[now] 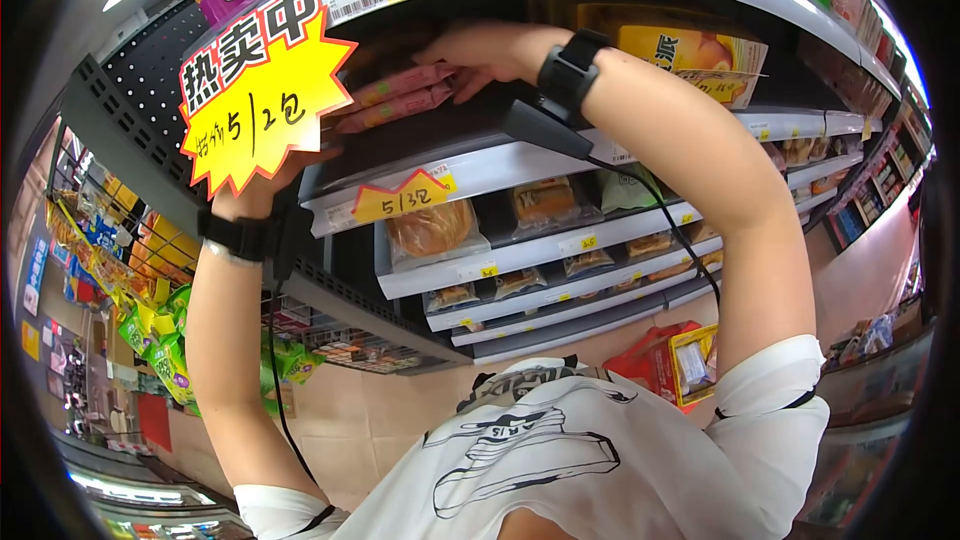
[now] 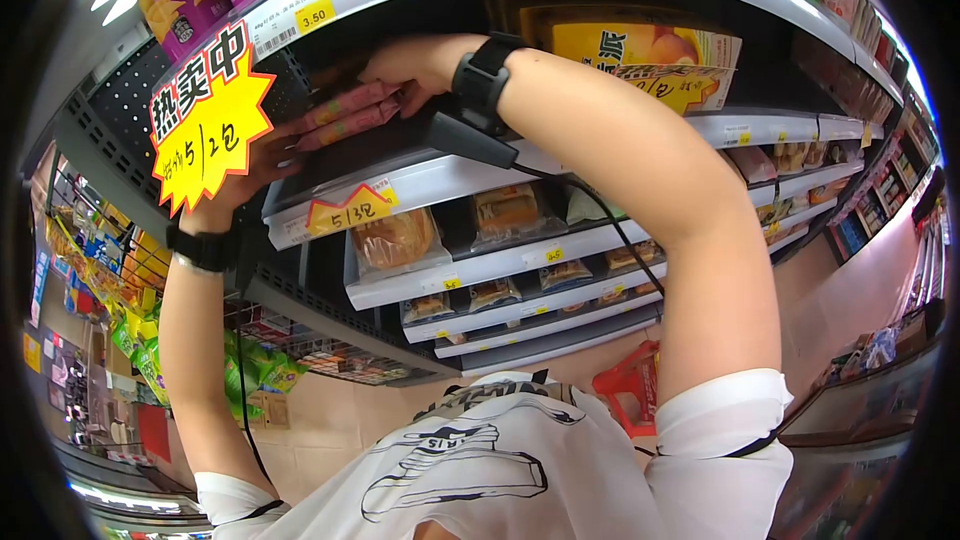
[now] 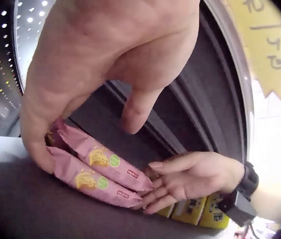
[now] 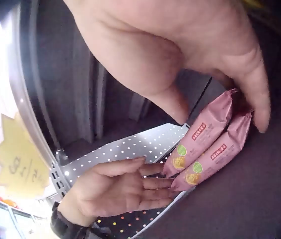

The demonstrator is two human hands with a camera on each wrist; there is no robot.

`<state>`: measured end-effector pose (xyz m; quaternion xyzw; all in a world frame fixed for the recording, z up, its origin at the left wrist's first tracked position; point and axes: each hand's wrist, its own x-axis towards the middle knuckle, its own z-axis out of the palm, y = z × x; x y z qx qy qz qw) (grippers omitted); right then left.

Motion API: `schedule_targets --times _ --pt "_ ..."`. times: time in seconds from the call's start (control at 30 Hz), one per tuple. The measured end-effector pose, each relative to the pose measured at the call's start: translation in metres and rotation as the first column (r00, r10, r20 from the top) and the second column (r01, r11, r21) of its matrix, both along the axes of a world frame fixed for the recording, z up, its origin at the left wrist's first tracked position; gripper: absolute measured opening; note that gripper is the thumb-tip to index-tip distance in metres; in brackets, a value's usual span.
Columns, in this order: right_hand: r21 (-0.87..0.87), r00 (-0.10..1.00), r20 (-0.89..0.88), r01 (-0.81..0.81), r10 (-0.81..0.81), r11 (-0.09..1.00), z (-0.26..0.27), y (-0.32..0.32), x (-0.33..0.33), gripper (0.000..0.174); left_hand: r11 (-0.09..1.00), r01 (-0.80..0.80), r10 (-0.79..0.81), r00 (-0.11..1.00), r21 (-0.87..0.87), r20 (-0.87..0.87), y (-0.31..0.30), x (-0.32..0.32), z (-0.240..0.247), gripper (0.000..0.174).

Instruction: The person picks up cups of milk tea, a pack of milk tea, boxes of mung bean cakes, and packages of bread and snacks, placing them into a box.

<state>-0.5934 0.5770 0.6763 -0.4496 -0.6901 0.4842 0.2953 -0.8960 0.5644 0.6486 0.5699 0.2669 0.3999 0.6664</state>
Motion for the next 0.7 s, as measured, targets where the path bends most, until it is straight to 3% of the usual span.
schedule_targets --times 0.07,0.1,0.13,0.23,0.3,0.4,0.7 --pt "-0.034 0.998 -0.063 0.013 -0.015 0.999 0.000 -0.009 0.007 0.036 0.998 -0.025 0.032 0.992 0.055 -0.126 -0.039 0.025 0.008 0.058" --pt "-0.065 0.992 -0.124 0.023 -0.031 0.998 -0.001 -0.013 0.011 0.032 0.988 -0.129 0.143 0.967 0.081 -0.211 -0.051 0.034 0.010 0.046" --pt "-0.068 0.991 -0.126 0.027 -0.036 0.997 -0.002 -0.016 0.012 0.032 0.989 -0.124 0.138 0.967 0.078 -0.214 -0.060 0.042 0.011 0.046" --pt "-0.088 0.973 -0.177 0.134 -0.148 0.987 -0.004 -0.025 0.018 0.025 0.931 -0.365 0.363 0.916 0.020 -0.172 -0.072 0.051 0.009 0.033" --pt "-0.204 0.943 -0.267 0.145 -0.198 0.968 -0.005 -0.031 0.021 0.019 0.942 -0.331 0.335 0.929 0.053 -0.158 -0.079 0.050 0.009 0.032" --pt "-0.237 0.943 -0.275 0.125 -0.190 0.963 -0.008 -0.038 0.024 0.013 0.960 -0.266 0.276 0.952 0.092 -0.130 -0.081 0.046 0.012 0.030" --pt "-0.149 0.929 -0.346 0.082 -0.130 0.985 -0.010 -0.059 0.023 0.010 0.975 -0.220 0.221 0.974 0.018 -0.058 -0.067 0.048 0.006 0.034"
